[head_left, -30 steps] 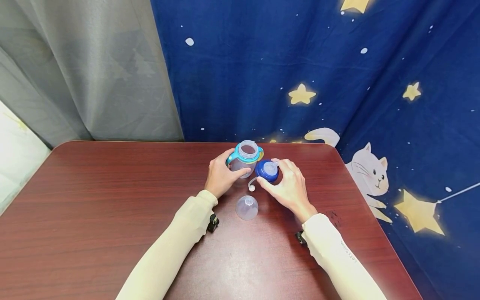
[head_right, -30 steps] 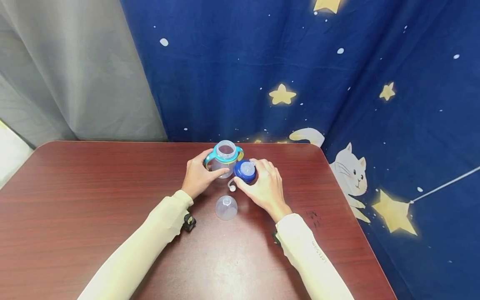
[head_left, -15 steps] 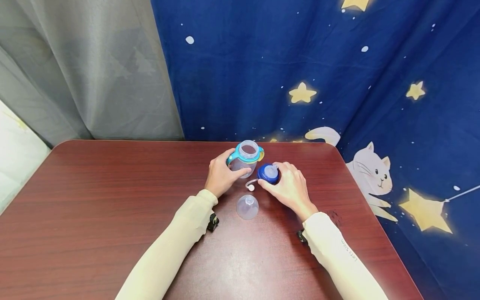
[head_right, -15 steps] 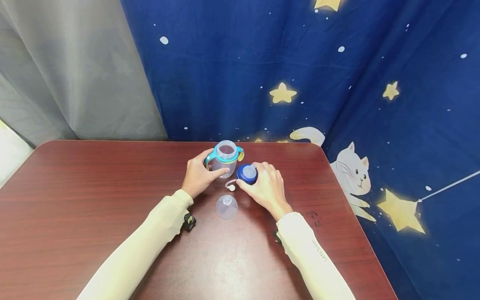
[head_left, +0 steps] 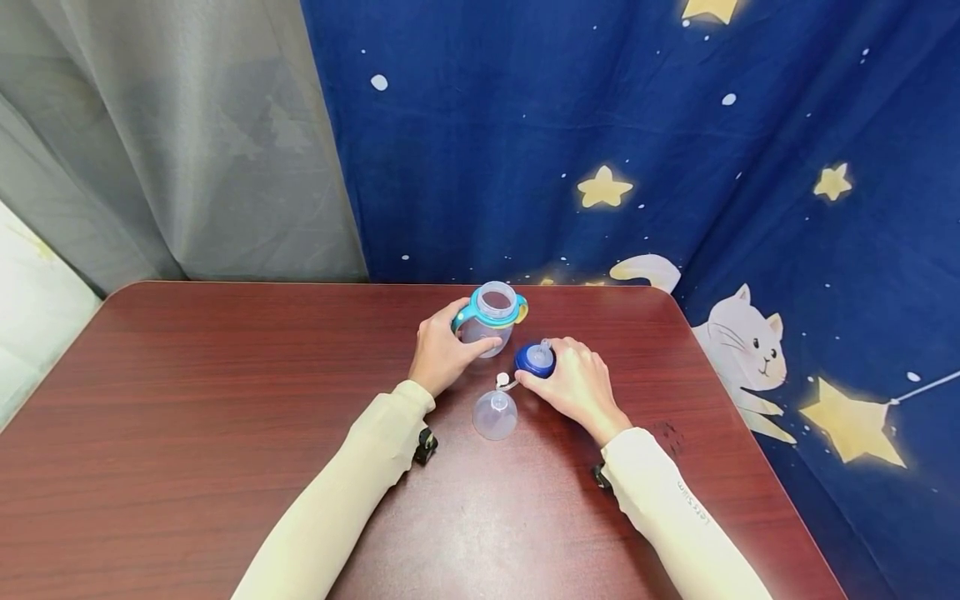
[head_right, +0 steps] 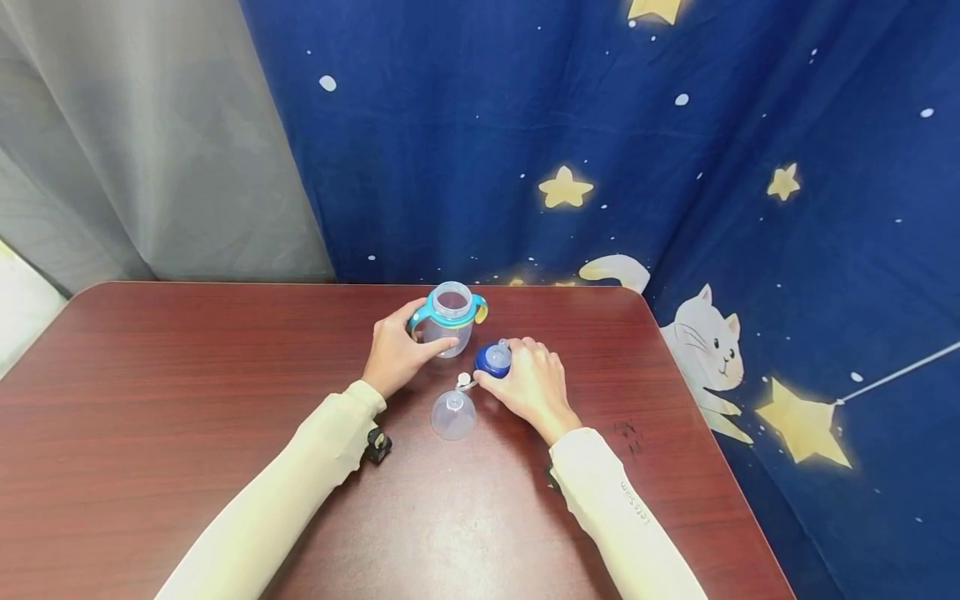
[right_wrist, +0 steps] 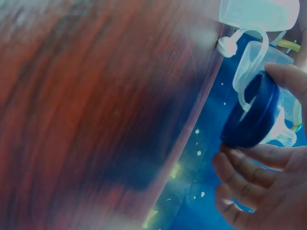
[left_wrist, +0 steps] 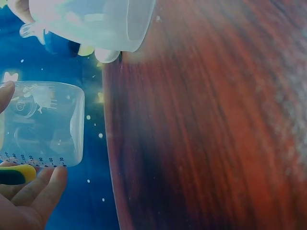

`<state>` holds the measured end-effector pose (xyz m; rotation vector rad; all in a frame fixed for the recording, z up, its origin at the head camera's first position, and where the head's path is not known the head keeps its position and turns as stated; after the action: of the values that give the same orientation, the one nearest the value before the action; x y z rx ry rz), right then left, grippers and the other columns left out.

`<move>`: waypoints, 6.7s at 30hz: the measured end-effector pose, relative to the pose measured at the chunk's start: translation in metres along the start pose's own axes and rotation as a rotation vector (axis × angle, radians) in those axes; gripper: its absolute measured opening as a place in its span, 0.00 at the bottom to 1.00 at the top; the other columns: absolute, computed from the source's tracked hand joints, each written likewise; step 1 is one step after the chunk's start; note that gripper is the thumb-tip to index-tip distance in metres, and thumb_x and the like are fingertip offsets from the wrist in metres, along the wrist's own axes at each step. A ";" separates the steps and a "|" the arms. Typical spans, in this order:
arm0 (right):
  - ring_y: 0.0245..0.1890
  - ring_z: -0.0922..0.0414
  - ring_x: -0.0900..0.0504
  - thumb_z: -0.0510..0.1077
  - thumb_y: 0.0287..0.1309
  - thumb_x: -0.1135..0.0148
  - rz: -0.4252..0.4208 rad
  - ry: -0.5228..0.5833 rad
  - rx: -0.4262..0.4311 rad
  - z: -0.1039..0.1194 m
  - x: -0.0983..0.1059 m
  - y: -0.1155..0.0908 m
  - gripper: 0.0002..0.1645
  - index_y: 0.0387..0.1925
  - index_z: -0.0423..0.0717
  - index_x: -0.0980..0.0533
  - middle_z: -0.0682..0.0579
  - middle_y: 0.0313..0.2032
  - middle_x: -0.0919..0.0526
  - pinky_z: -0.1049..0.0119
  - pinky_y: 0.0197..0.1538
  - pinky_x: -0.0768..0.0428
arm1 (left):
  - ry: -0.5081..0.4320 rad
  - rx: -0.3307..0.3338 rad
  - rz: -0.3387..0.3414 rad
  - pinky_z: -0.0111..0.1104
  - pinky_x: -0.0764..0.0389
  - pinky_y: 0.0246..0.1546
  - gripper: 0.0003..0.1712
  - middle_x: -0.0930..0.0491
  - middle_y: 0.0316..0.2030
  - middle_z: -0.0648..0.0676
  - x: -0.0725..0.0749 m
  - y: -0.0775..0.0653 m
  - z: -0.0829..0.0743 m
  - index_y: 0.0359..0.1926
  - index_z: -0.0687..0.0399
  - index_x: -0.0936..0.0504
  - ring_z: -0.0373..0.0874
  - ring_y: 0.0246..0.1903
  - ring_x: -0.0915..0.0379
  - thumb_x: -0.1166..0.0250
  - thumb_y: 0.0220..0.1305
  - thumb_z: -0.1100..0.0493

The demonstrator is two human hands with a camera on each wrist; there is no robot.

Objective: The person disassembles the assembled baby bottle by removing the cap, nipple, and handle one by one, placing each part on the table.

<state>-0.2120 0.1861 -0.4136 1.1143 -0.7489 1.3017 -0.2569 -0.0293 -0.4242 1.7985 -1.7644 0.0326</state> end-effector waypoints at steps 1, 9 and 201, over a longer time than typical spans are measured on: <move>0.42 0.46 0.19 0.69 0.43 0.27 0.011 -0.006 -0.005 -0.001 0.000 0.000 0.41 0.49 0.43 0.20 0.46 0.42 0.17 0.47 0.45 0.22 | 0.001 -0.004 -0.003 0.41 0.20 0.49 0.41 0.17 0.51 0.52 0.000 0.000 0.000 0.61 0.55 0.22 0.45 0.49 0.22 0.19 0.47 0.46; 0.43 0.47 0.18 0.70 0.44 0.28 0.105 -0.034 -0.018 -0.005 -0.005 -0.002 0.43 0.52 0.41 0.21 0.45 0.44 0.16 0.47 0.46 0.22 | -0.014 0.006 0.001 0.41 0.19 0.50 0.41 0.17 0.51 0.52 0.000 0.000 0.000 0.61 0.54 0.23 0.44 0.49 0.22 0.19 0.47 0.47; 0.51 0.54 0.26 0.72 0.50 0.33 0.132 0.146 0.355 0.077 -0.032 0.003 0.43 0.55 0.44 0.22 0.54 0.44 0.20 0.56 0.51 0.28 | -0.098 -0.014 -0.086 0.40 0.17 0.46 0.40 0.17 0.51 0.53 0.038 0.008 0.023 0.61 0.55 0.22 0.46 0.48 0.18 0.18 0.46 0.50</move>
<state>-0.2079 0.1030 -0.4172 1.2480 -0.5000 1.6540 -0.2694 -0.0723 -0.4234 1.8930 -1.7474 -0.1044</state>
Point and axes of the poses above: each hand's wrist, its own y-axis towards the middle knuckle, its own x-axis out of the back of the hand, z = x × y, the point moved 2 cm from there along y, towards the middle knuckle
